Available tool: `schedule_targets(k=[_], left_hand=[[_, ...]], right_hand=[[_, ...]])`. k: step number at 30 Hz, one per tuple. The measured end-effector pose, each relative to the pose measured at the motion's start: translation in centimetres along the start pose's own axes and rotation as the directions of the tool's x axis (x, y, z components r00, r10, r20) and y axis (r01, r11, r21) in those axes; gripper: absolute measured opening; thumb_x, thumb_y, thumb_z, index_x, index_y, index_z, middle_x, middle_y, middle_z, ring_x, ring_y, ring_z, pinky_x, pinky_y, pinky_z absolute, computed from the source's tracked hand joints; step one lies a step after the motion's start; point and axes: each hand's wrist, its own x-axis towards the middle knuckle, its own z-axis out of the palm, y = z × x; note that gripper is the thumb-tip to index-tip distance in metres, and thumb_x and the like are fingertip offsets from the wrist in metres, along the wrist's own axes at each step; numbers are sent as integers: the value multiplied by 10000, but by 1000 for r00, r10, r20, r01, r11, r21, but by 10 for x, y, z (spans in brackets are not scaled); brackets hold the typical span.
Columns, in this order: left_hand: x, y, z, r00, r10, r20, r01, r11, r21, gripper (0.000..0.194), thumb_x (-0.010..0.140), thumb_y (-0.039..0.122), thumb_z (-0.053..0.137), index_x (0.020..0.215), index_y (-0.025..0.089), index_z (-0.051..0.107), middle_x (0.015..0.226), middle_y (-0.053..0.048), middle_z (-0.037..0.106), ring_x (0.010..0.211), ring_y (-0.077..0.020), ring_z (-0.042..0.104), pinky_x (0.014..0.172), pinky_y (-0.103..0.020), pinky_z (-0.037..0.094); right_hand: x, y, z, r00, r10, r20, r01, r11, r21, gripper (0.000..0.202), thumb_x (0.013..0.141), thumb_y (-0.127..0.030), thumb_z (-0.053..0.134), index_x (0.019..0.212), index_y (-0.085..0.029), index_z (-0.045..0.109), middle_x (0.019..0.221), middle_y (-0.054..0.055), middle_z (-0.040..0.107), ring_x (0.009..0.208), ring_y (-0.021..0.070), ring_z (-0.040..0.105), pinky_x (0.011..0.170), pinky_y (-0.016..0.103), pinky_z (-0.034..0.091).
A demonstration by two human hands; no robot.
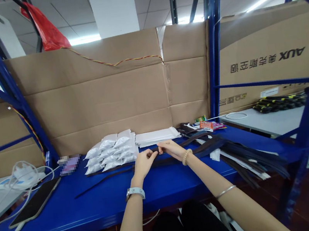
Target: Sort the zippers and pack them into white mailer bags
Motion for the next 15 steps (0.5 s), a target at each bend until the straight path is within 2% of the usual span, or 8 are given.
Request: schedule_targets(k=[3, 6, 12, 15], left_hand=[[0, -1, 0, 999, 19, 29, -20, 999, 29, 288, 803, 412, 514, 681, 182, 635, 549, 10, 576, 485, -122, 477, 483, -229, 321], [0, 0, -1, 997, 55, 52, -59, 996, 67, 267, 831, 370, 484, 725, 196, 655, 606, 3, 607, 515, -127, 493, 502, -234, 326], [-2, 6, -5, 992, 110, 69, -120, 977, 178, 256, 862, 316, 454, 704, 214, 628, 680, -11, 618, 600, -149, 519, 564, -248, 338], [-1, 7, -6, 991, 117, 65, -130, 962, 241, 222, 869, 283, 448, 728, 227, 610, 770, -19, 636, 676, -162, 549, 601, -254, 343]], right_hand=[[-1, -2, 4, 999, -15, 48, 11, 996, 93, 405, 763, -508, 580, 557, -160, 554, 601, 17, 540, 646, 132, 512, 739, 296, 412], [0, 1, 7, 998, -27, 55, 21, 993, 113, 364, 737, -464, 625, 561, -168, 509, 577, -12, 512, 613, 115, 489, 692, 277, 398], [6, 12, 8, 1000, -15, 6, 15, 998, 62, 382, 671, -369, 678, 582, -196, 349, 509, -71, 409, 528, 87, 430, 561, 230, 328], [9, 13, 8, 999, -20, -35, 22, 998, 58, 354, 671, -355, 658, 613, -203, 343, 520, -78, 382, 521, 91, 435, 541, 226, 320]])
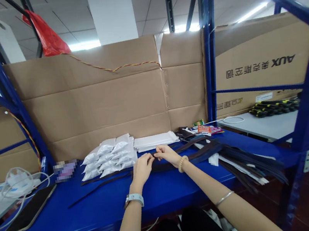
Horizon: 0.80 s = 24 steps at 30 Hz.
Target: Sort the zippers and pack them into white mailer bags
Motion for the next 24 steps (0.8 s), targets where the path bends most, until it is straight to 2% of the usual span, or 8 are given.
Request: schedule_targets(k=[4, 8, 11, 15, 19, 21, 24], left_hand=[[0, 0, -1, 1000, -21, -18, 23, 996, 89, 216, 887, 285, 421, 759, 237, 588, 837, -25, 643, 703, -174, 565, 595, -261, 323], [-3, -1, -7, 997, -68, -41, 74, 982, 173, 220, 898, 305, 403, 795, 231, 583, 837, -34, 645, 725, -184, 584, 597, -262, 313], [-8, -5, -19, 994, -110, -21, 112, 953, 283, 252, 916, 321, 367, 833, 227, 585, 869, -31, 655, 780, -181, 599, 613, -252, 320], [-17, -24, -46, 987, -158, 2, 142, 895, 423, 268, 926, 330, 344, 883, 230, 588, 888, -32, 667, 794, -181, 606, 625, -251, 324], [-29, -48, -76, 977, -208, -38, 200, 848, 491, 290, 927, 360, 331, 902, 243, 594, 857, -32, 665, 788, -191, 610, 633, -252, 329], [-34, -54, -85, 980, -197, -36, 188, 843, 504, 294, 927, 368, 326, 904, 246, 593, 856, -29, 663, 786, -190, 610, 632, -250, 329], [-34, -52, -89, 984, -179, -15, 161, 844, 511, 294, 928, 360, 315, 896, 239, 581, 867, -26, 659, 769, -187, 604, 607, -248, 317]], right_hand=[[4, 0, -2, 999, -18, -45, 20, 999, 35, 305, 667, -304, 642, 638, -206, 354, 534, -75, 397, 510, 92, 429, 526, 227, 321], [3, 0, -23, 967, -69, -245, 88, 994, 64, 297, 662, -263, 617, 620, -209, 328, 505, -81, 366, 491, 89, 409, 510, 223, 308], [-8, -4, -56, 942, -90, -324, 110, 993, 45, 292, 658, -264, 622, 627, -208, 337, 493, -85, 362, 481, 85, 392, 504, 220, 304], [-30, -21, -119, 912, -90, -401, 88, 996, -25, 292, 636, -277, 662, 652, -202, 380, 503, -77, 411, 486, 86, 421, 493, 212, 303], [-55, -44, -175, 809, -151, -569, 124, 989, -86, 382, 595, -289, 710, 623, -198, 341, 511, -86, 392, 450, 57, 374, 467, 199, 284], [-64, -52, -191, 827, -166, -537, 113, 985, -129, 359, 611, -293, 704, 639, -197, 360, 535, -73, 431, 464, 60, 388, 470, 199, 291], [-73, -57, -201, 835, -162, -526, 63, 977, -202, 299, 634, -300, 680, 679, -197, 404, 566, -53, 481, 478, 70, 413, 468, 201, 299]])
